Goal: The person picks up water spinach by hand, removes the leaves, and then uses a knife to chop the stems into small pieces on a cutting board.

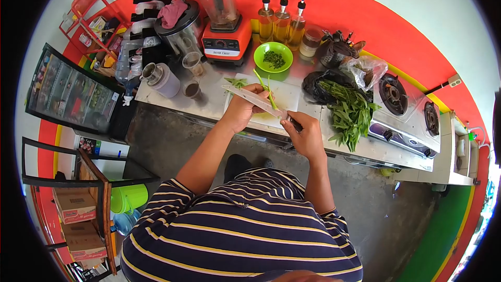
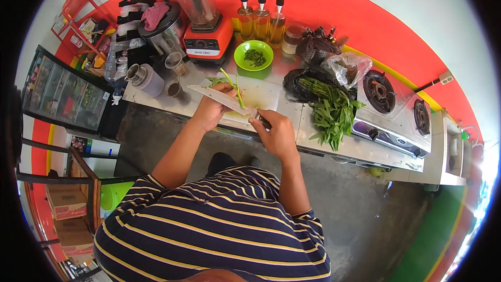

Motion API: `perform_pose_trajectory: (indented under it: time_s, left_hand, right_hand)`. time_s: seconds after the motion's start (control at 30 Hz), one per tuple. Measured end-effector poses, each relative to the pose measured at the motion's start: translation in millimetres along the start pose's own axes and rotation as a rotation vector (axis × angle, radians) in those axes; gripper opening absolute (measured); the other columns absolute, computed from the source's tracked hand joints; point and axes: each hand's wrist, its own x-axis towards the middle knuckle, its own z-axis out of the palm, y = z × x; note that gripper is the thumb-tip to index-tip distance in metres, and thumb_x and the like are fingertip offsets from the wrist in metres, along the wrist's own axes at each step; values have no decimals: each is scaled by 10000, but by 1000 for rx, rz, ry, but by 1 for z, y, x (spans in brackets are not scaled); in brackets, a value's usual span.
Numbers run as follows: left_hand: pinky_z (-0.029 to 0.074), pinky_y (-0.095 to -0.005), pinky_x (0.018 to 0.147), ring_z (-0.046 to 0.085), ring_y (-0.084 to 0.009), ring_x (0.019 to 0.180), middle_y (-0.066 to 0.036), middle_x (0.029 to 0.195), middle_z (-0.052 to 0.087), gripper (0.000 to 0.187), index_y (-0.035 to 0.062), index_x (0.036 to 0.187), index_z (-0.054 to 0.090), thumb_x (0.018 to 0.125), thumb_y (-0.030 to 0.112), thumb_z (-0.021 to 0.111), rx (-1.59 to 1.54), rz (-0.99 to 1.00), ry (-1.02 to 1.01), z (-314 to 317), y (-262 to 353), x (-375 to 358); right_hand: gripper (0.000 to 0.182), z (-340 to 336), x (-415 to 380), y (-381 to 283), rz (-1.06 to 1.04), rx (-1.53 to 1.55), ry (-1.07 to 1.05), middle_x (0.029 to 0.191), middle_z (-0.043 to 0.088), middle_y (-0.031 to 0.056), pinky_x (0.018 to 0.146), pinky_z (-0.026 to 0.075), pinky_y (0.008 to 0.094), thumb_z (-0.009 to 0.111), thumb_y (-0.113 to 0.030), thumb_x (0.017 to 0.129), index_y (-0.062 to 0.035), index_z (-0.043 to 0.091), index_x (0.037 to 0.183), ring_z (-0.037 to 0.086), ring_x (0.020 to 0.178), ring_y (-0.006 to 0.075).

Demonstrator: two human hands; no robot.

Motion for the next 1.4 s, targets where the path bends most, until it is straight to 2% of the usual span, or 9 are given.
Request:
perform_pose_trajectory:
  time_s: [0.53,0.63,0.7,0.8,1.0,1.03,1.1,1.13,1.4]
  left_hand:
    - [556,-241,690,680,-103,787,-45,875,701,224,9,1006,683,1015,224,619,-62,-102,-44,-30,2,-15]
    - [536,-239,656,681,-97,743,-44,855,713,236,28,973,670,1020,254,620,-101,-67,-62,-23,14,-16]
    - [521,-239,641,677,-99,689,-47,830,721,256,33,936,666,1023,270,619,61,6,45,-24,4,-9]
    - [533,-237,649,674,-99,665,-44,806,716,256,30,923,678,1018,262,627,117,119,-15,-31,-8,-1]
    - [501,-234,627,634,-80,676,-11,766,676,256,29,865,685,1006,238,646,141,44,-35,-8,-6,-13]
    - [503,-231,616,640,-81,679,-2,777,668,252,27,898,683,1016,242,626,107,35,-49,-9,-9,-12]
    - [543,-249,651,670,-102,717,-25,813,679,267,15,935,679,1023,259,614,72,6,-15,-4,-9,-11]
    - [583,-267,686,699,-123,756,-47,849,690,288,4,971,674,1029,276,602,35,-26,20,-1,-8,-12]
    - [595,-275,673,700,-120,756,-40,854,696,293,26,1105,663,1037,299,580,100,15,-21,-10,1,-12]
  right_hand:
    - [340,21,-5,0,44,57,-51,857,705,204,661,528,371,769,-236,877,48,708,1052,686,699,316]
    - [338,19,-4,1,30,54,-56,856,703,204,658,525,374,767,-238,878,45,710,1055,678,693,320]
    - [335,19,-6,-1,28,33,-52,855,701,203,658,524,374,765,-237,878,43,711,1055,674,691,321]
    - [338,20,-8,2,-1,18,-22,852,701,203,656,525,377,769,-237,874,42,710,1056,674,691,321]
    - [321,12,-11,-3,5,-26,2,842,697,202,651,524,375,779,-211,863,44,705,1043,676,688,317]
    - [321,11,-11,-4,4,-25,2,842,697,202,651,524,375,779,-211,863,44,705,1043,676,688,317]
    - [249,8,-10,-7,-26,5,38,756,622,195,595,438,369,734,-141,890,53,690,1040,529,596,282]
    - [249,8,-10,-6,-27,4,42,756,622,195,595,438,369,734,-141,890,53,690,1040,529,596,282]
    - [255,14,-10,-6,14,87,2,768,630,188,616,447,354,728,-119,892,68,683,1061,538,626,251]
